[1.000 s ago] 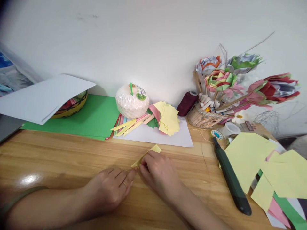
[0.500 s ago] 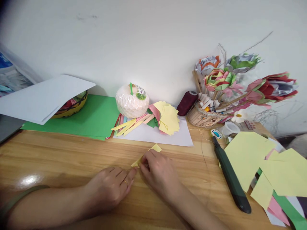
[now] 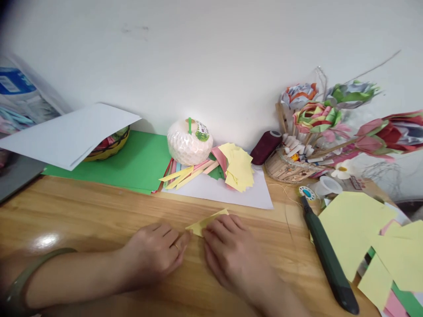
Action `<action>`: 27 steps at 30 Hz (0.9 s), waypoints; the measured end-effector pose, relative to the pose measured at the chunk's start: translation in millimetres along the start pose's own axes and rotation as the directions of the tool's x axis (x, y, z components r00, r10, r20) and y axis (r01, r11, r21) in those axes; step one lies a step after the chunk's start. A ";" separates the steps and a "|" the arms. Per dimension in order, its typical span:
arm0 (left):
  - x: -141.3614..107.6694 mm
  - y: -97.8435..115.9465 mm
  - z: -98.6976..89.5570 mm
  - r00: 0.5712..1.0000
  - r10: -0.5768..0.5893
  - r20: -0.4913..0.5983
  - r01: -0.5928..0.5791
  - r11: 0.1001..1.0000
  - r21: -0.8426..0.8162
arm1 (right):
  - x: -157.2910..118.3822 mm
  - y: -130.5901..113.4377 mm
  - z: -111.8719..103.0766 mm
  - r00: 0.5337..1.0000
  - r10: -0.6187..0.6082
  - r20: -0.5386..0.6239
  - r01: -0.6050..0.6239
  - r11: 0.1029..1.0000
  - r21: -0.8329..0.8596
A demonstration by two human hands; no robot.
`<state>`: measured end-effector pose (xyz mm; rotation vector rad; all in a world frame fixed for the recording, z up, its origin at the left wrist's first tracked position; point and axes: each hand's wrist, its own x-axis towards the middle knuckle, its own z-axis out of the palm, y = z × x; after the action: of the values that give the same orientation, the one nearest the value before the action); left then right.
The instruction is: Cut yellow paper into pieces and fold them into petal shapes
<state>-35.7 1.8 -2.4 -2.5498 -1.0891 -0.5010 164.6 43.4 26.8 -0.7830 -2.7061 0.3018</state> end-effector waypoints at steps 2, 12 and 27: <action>2.8 -2.7 1.3 1.000 -0.027 -0.015 0.027 1.000 -0.010 | 0.4 -7.6 0.7 1.000 -0.004 0.028 0.003 1.000 0.021; 12.5 -22.7 7.1 0.984 -0.140 0.112 0.154 0.979 -0.131 | -1.8 -26.1 3.6 0.995 -0.059 -0.080 0.075 0.973 0.218; 11.4 -23.4 18.7 0.998 0.059 0.009 -0.054 0.959 -0.279 | 9.4 -12.2 20.9 0.867 0.477 -0.142 -0.475 0.879 0.050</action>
<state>-42.0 32.3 -10.4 -2.8234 -1.0092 -0.6614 143.9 36.0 13.0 -1.4098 -2.3330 0.3505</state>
